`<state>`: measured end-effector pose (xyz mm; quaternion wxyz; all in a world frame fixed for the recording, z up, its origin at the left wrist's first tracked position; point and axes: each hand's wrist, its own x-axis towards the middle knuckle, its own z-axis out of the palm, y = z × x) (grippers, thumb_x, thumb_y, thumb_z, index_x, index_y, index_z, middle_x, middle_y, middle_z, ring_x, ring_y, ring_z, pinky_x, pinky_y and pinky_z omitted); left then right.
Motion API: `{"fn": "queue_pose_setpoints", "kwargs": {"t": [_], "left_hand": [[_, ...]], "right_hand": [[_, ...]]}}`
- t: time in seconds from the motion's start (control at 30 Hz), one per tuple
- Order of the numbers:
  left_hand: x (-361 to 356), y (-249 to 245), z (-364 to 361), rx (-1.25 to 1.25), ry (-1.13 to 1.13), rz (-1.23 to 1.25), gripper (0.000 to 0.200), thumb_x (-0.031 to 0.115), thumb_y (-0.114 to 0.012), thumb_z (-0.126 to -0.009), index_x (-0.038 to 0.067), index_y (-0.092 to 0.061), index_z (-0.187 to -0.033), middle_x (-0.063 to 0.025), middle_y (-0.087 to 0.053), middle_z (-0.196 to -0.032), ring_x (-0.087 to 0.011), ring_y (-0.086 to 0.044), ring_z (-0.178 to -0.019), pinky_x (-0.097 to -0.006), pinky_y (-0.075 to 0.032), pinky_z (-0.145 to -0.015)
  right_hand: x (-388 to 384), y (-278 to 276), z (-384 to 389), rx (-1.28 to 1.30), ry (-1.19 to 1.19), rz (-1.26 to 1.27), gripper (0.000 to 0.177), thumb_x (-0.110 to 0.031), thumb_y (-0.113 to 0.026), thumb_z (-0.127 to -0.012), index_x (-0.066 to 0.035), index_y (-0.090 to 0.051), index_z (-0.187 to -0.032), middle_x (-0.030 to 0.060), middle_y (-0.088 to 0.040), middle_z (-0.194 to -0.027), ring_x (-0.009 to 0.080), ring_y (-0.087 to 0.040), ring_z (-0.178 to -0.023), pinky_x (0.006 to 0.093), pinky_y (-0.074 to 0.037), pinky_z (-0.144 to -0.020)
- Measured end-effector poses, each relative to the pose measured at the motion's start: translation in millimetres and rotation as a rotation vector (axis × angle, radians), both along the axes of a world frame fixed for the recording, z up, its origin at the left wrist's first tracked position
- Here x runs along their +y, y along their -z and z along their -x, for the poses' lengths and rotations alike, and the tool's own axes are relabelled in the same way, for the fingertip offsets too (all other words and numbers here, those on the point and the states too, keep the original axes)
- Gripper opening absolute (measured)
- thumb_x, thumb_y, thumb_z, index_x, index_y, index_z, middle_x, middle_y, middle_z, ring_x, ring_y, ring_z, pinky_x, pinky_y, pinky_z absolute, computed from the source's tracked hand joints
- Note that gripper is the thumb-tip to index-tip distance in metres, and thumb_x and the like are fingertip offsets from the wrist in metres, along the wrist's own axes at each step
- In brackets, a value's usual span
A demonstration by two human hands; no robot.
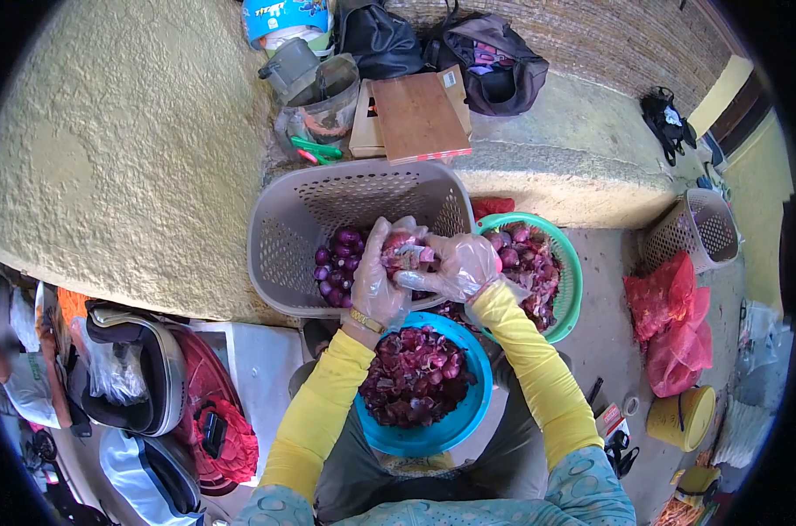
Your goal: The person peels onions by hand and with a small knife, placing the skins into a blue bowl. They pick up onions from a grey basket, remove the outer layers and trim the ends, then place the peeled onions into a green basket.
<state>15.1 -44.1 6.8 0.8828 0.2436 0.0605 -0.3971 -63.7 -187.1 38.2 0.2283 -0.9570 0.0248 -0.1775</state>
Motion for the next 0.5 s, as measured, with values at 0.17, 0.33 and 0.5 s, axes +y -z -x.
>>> {"fn": "queue_pose_setpoints", "kwargs": {"t": [0.17,0.33,0.5], "left_hand": [[0.1,-9.8,9.3,-0.016,-0.177,0.112,0.039,0.035,-0.059,-0.105,0.003,-0.059,-0.125,-0.0156,-0.066,-0.114,-0.0274,-0.064,-0.11,-0.0433,-0.055,-0.099],[3.5,-67.2,22.0,-0.167,-0.138,0.212,0.04,0.036,-0.051,-0.108,0.002,-0.06,-0.128,-0.0145,-0.067,-0.12,-0.025,-0.064,-0.113,-0.0423,-0.053,-0.103],[3.2,-107.9,15.5,-0.385,0.056,-0.05,0.037,0.033,-0.049,-0.109,0.002,-0.063,-0.124,-0.0137,-0.067,-0.121,-0.0242,-0.068,-0.105,-0.0389,-0.056,-0.099]], "right_hand": [[16.9,1.0,0.9,-0.029,0.075,-0.08,0.071,-0.073,-0.073,-0.076,-0.01,-0.076,-0.107,0.0169,-0.066,-0.064,0.0371,-0.067,-0.057,0.0462,-0.053,-0.054],[-1.3,-56.6,11.1,-0.03,-0.051,-0.043,0.069,-0.075,-0.071,-0.078,-0.01,-0.075,-0.099,0.0194,-0.066,-0.064,0.0411,-0.067,-0.06,0.05,-0.053,-0.056],[-8.4,-120.0,25.3,-0.199,-0.085,0.08,0.069,-0.074,-0.078,-0.07,-0.009,-0.075,-0.093,0.0179,-0.065,-0.063,0.038,-0.068,-0.059,0.0469,-0.052,-0.053]]}}
